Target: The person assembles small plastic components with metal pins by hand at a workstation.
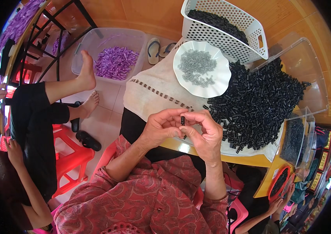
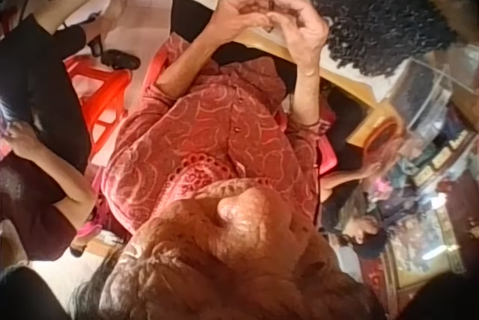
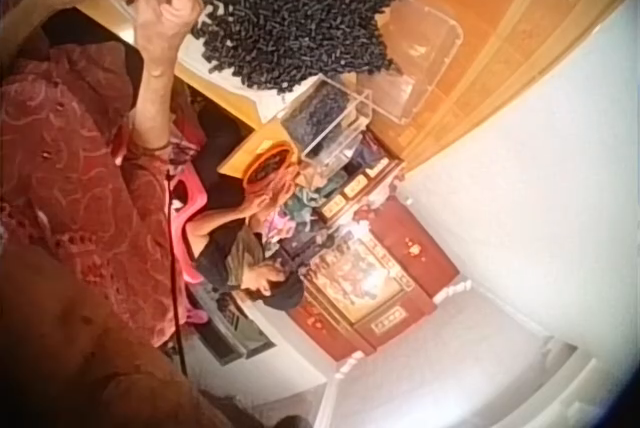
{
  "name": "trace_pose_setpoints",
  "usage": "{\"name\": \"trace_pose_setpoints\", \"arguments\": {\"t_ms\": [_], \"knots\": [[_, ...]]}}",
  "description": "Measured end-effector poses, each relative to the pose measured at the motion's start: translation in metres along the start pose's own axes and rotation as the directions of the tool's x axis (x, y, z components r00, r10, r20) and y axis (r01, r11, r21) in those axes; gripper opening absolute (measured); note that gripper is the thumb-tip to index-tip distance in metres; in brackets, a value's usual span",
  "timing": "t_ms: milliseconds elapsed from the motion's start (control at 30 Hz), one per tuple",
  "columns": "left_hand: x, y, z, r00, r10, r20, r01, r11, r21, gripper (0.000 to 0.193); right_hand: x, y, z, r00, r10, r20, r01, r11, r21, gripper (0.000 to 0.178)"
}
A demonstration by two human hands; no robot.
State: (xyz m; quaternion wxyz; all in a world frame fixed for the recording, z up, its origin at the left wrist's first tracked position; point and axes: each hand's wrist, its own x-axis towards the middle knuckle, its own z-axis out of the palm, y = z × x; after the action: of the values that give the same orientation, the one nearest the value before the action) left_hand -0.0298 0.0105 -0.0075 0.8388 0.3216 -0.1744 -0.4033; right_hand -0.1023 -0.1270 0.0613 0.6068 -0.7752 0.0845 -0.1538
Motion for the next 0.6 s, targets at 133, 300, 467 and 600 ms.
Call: {"name": "trace_pose_setpoints", "arguments": {"t_ms": [133, 300, 467, 600], "knots": [[-0.0016, -0.002, -0.0009, 1.0, -0.002, -0.006, 0.003, 1.0, 0.031, 0.05, -0.0019, 0.0045, -0.0008, 1.0, 0.0, -0.003, 0.0, 1.0, 0.024, 0.029], [-0.0012, -0.0012, -0.0013, 1.0, 0.016, -0.005, -0.015, 0.998, 0.058, 0.048, -0.0016, 0.005, 0.0001, 1.0, 0.007, -0.001, -0.007, 0.996, 0.092, 0.027], [-0.0018, -0.0019, -0.002, 1.0, 0.023, -0.001, -0.023, 0.999, 0.046, 0.047, -0.0034, 0.006, 0.0005, 1.0, 0.02, -0.011, -0.019, 0.994, 0.107, 0.025], [-0.0025, -0.0012, -0.0008, 1.0, 0.009, -0.015, -0.008, 0.999, 0.047, 0.045, -0.0044, 0.0068, 0.0026, 0.999, 0.006, -0.038, -0.002, 0.995, 0.105, 0.024]]}}
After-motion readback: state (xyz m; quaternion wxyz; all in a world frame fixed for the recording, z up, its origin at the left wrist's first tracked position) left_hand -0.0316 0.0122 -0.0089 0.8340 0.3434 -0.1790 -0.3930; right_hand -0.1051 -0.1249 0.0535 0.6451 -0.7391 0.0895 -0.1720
